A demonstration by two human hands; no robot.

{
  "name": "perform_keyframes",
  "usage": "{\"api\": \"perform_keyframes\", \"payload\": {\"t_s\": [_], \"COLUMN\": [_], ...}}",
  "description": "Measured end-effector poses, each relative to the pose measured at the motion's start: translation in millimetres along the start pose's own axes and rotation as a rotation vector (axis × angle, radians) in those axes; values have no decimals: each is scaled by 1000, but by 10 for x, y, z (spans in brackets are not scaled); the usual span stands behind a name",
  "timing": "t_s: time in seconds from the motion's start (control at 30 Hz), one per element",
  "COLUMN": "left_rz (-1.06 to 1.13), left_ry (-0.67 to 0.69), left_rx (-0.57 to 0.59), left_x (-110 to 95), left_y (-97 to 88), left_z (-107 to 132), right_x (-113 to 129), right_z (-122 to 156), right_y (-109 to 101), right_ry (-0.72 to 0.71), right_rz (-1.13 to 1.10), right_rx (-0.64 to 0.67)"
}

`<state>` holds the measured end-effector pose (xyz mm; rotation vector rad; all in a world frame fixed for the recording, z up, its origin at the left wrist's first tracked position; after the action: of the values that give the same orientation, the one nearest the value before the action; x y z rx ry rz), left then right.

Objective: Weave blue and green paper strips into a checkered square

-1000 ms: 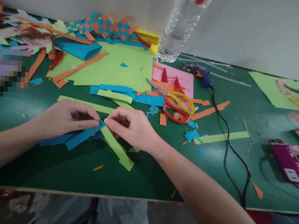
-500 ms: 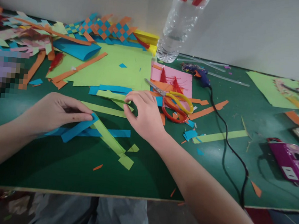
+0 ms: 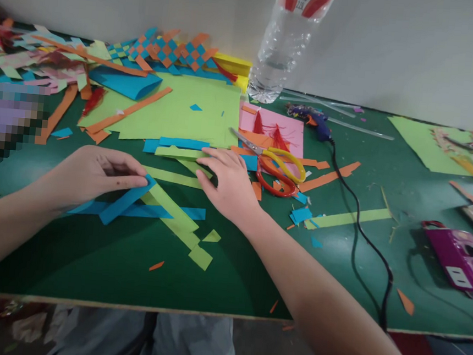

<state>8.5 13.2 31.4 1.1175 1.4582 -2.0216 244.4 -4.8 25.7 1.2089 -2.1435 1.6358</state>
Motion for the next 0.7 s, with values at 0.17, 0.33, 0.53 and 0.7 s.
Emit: {"api": "perform_keyframes", "payload": {"t_s": [0.17,0.33,0.53,0.7], "left_rz": [11,12,-3,-3], "left_ry": [24,18,22,29], "left_rx": [6,20,40,44], "left_x": [-80,-102,-74,-110], "left_y": [-6,14,34,35], "left_z": [-3,3,1,6], "right_x": [-30,-61,-122,-92], "right_z": [7,15,28,23], "right_y": [0,-58,-90,-135], "right_ry": [10,34,121,152], "right_rz": [21,65,130,65], "right_rx": [0,-78,-167,-243]}}
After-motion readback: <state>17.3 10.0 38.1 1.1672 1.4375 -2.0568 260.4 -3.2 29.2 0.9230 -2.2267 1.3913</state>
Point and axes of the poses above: each hand's wrist, its own z-axis away from the middle knuckle, its own y-axis out of the palm, x = y × z, the point moved 5 cm from there along -z, towards the middle knuckle, and after that the axes turned 9 degrees about -z, right-handed, at the moved point
